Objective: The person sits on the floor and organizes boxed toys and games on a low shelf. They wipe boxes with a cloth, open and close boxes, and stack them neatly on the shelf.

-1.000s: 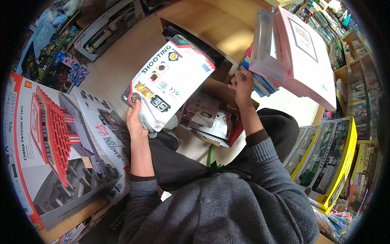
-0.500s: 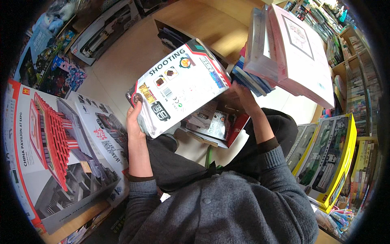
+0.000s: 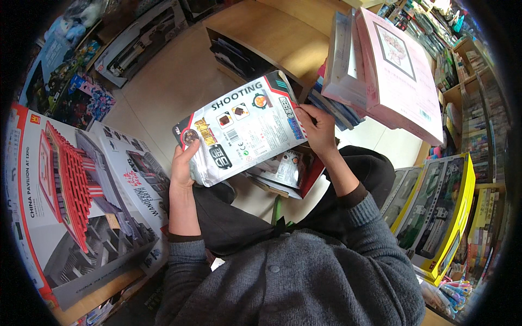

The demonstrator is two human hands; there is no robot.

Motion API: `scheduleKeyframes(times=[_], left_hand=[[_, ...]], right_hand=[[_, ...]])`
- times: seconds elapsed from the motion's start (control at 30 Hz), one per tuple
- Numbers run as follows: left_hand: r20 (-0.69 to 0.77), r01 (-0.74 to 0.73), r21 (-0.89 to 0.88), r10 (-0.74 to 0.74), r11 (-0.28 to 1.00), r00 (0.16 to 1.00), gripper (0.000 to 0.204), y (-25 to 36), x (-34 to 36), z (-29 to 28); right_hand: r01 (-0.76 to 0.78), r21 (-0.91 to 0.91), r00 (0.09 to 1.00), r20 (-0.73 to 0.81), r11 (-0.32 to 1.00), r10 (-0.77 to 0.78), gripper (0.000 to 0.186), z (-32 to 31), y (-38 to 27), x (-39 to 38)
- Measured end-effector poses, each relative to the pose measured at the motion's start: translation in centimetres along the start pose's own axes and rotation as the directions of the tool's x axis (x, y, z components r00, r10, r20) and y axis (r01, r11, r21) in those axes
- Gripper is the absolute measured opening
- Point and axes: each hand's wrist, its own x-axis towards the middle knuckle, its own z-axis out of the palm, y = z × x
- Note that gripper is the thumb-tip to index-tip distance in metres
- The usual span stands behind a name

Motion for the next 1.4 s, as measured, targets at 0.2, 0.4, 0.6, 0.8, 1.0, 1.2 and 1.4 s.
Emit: scheduleKeyframes(times=[0.2,0.4,0.6,0.8,1.0,1.2,1.4], left_hand=[[0.023,-0.005,0.046,0.004,0.999,1.000,0.031,0.1,0.4,-0.1],[-0.031,0.016,0.092,-0.013,0.996,0.999,0.029,0.1,0.7,0.0],[-0.062,0.113,0.089,-0.108,0.990,0.992,0.030,0.1,0.9,-0.4],[-0.121,0.214,-0.059,-0.219,0.975,0.968,0.030,-0.5,2.0,-1.4],[-0.108,0.269,-0.230,-0.299,0.935,0.948,0.034,-0.2,2.2,-1.6],[0.087,0.087,-0.133,-0.076,0.987,0.993,0.048,1.3,1.5,-0.5],[-0.165,-0.010,0.108,0.028,0.994,0.986,0.029,0.3,2.1,-0.8]], right_hand=[[-0.429,0.548,0.897,0.352,0.718,0.267,0.038,-1.2,1.4,0.9],[-0.448,0.559,0.890,0.352,0.698,0.289,0.036,0.1,1.5,1.7],[-0.199,0.007,0.954,0.228,0.980,0.193,0.039,0.5,1.6,2.3],[-0.310,0.121,0.910,0.324,0.943,0.258,0.051,0.3,1.7,0.8],[0.322,-0.429,0.863,0.499,0.844,-0.076,0.072,0.7,1.5,-0.9],[-0.110,-0.190,0.742,0.637,0.976,0.208,0.027,1.8,1.8,-2.1],[-0.574,0.118,0.679,0.621,0.811,0.391,0.029,2.7,2.9,-3.3]])
